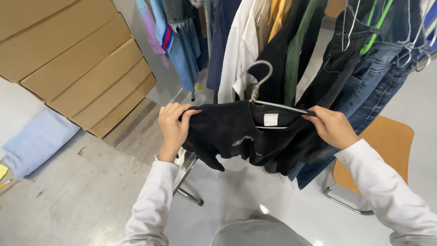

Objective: Hanging folded clothes onto a clothing rack using hangers

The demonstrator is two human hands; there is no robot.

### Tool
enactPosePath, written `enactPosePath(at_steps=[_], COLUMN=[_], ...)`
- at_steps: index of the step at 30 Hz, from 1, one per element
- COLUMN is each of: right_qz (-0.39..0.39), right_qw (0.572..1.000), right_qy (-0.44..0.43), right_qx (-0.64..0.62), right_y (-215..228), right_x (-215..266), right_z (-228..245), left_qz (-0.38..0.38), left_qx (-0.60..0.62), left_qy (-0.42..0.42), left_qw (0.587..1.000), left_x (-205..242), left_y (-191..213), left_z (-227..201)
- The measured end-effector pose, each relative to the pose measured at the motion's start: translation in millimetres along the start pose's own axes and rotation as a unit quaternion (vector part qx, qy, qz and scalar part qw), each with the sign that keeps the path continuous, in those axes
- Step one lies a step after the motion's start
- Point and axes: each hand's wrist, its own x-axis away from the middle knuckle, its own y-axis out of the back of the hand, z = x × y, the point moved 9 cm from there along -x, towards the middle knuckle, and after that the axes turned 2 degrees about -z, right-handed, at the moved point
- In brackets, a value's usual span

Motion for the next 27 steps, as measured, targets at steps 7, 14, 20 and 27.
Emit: enactPosePath(at_steps=[7, 14, 20, 27], right_qz=[-0.028, -0.099, -0.120, -0.099], right_qw=[0.999, 0.995, 0.992, 0.992], right_qy=[0.039, -0.006, -0.034, -0.036], right_qx=[0.013, 0.005, -0.017, -0.068], right_y=[-2, 40, 47, 54], right_x=[-7, 26, 44, 42], right_z=[31, -22, -24, 13], left_qz=[0.032, 0.012, 0.077, 0.060], left_qx=[0.029, 0.093, 0.044, -0.070], left_qy=[-0.060, 0.038, -0.089, -0.251], left_qw=[0.997, 0.995, 0.992, 0.964], left_x=[-2, 2, -22, 0], left_y=[-31, -21, -38, -77], left_z=[-37, 25, -65, -90])
